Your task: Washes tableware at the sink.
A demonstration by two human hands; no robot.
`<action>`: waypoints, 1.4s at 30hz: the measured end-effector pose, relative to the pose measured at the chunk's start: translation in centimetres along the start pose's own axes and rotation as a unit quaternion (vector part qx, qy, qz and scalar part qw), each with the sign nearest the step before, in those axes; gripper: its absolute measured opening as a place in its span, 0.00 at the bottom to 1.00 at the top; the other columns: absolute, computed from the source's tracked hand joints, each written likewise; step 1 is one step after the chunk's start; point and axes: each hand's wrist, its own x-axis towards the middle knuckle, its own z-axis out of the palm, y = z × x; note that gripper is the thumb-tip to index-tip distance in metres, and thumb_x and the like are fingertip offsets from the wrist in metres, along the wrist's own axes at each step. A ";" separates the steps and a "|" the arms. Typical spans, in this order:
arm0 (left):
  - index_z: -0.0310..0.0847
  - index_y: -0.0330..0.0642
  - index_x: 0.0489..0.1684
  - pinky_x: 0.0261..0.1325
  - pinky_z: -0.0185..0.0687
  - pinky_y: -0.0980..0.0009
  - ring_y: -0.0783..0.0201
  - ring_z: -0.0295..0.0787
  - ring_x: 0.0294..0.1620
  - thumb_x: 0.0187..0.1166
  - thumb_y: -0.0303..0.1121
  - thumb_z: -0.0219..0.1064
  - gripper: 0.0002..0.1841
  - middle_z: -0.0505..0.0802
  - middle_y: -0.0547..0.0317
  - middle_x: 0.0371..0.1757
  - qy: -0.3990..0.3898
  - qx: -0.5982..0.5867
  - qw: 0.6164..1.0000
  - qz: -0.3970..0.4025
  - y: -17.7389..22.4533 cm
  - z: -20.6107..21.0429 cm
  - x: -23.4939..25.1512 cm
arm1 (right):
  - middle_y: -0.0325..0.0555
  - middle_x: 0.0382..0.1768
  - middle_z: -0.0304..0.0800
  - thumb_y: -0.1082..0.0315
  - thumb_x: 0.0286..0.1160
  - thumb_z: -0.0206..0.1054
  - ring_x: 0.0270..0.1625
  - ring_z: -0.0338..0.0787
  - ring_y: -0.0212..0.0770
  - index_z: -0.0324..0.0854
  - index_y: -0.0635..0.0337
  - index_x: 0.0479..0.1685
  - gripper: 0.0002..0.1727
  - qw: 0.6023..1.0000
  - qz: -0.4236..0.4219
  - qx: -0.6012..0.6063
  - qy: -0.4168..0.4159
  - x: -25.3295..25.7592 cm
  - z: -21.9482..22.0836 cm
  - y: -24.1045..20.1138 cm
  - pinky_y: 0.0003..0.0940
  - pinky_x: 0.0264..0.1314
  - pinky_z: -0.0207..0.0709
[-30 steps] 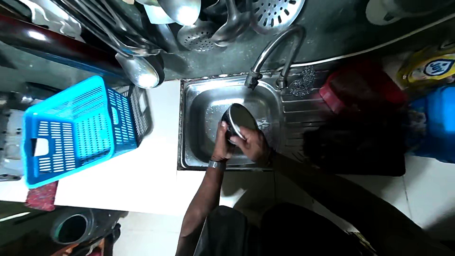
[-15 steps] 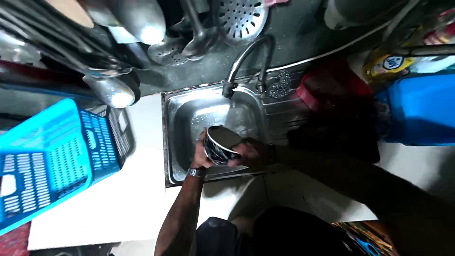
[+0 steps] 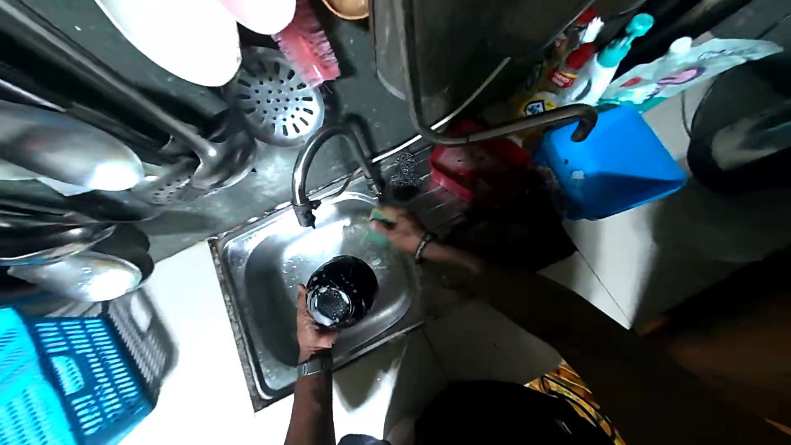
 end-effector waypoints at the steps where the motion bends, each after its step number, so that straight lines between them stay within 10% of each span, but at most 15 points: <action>1: 0.78 0.53 0.68 0.54 0.93 0.53 0.61 0.94 0.55 0.91 0.62 0.34 0.32 0.95 0.59 0.54 0.032 0.005 0.999 -0.005 0.3 -0.3 0.2 | 0.51 0.58 0.92 0.47 0.81 0.69 0.58 0.92 0.48 0.84 0.52 0.69 0.26 0.999 -0.021 0.004 0.039 0.1 -1.8 -0.3 0.55 0.64 0.86; 5: 0.76 0.51 0.69 0.54 0.91 0.50 0.58 0.93 0.54 0.90 0.63 0.34 0.33 0.94 0.55 0.53 0.074 -0.007 0.997 -0.019 1.4 -2.2 1.0 | 0.60 0.62 0.90 0.54 0.84 0.67 0.66 0.89 0.52 0.81 0.63 0.71 0.26 0.982 0.037 -0.105 0.150 0.2 -11.3 -6.4 0.53 0.75 0.78; 11: 0.75 0.45 0.68 0.52 0.90 0.51 0.56 0.92 0.51 0.93 0.58 0.37 0.30 0.93 0.51 0.50 0.096 -0.013 0.995 -0.006 0.8 -2.3 2.3 | 0.67 0.74 0.81 0.45 0.88 0.55 0.78 0.78 0.69 0.78 0.59 0.76 0.31 0.900 0.085 -0.404 0.138 1.2 -17.7 -2.0 0.74 0.77 0.67; 20: 0.74 0.48 0.71 0.58 0.88 0.56 0.59 0.90 0.56 0.96 0.50 0.41 0.23 0.91 0.55 0.57 0.057 -0.011 0.998 0.027 1.6 1.2 3.1 | 0.66 0.77 0.79 0.64 0.94 0.47 0.79 0.81 0.62 0.65 0.67 0.87 0.27 0.982 -0.042 -0.185 0.014 2.9 -1.2 -4.8 0.55 0.84 0.69; 24: 0.73 0.50 0.73 0.60 0.88 0.58 0.60 0.90 0.59 0.96 0.51 0.39 0.24 0.91 0.56 0.60 0.015 -0.026 0.999 0.030 2.9 2.4 3.1 | 0.65 0.87 0.66 0.65 0.94 0.46 0.92 0.61 0.61 0.62 0.70 0.88 0.28 0.972 -0.087 -0.208 -0.058 2.7 3.1 -4.5 0.52 0.94 0.52; 29: 0.73 0.53 0.73 0.64 0.86 0.60 0.63 0.88 0.61 0.96 0.49 0.38 0.22 0.91 0.61 0.61 -0.040 -0.044 0.997 0.045 2.2 2.7 4.4 | 0.56 0.57 0.94 0.68 0.87 0.58 0.61 0.93 0.54 0.90 0.62 0.62 0.17 0.981 -0.156 -0.115 -0.007 1.1 5.5 -7.8 0.52 0.71 0.83; 42: 0.72 0.53 0.75 0.68 0.83 0.55 0.60 0.86 0.64 0.95 0.54 0.39 0.25 0.89 0.59 0.63 0.001 -0.050 0.999 0.018 1.2 1.2 4.8 | 0.59 0.44 0.92 0.46 0.92 0.49 0.54 0.91 0.54 0.88 0.64 0.50 0.30 0.995 -0.021 -0.063 -0.068 5.3 9.4 -13.2 0.56 0.62 0.80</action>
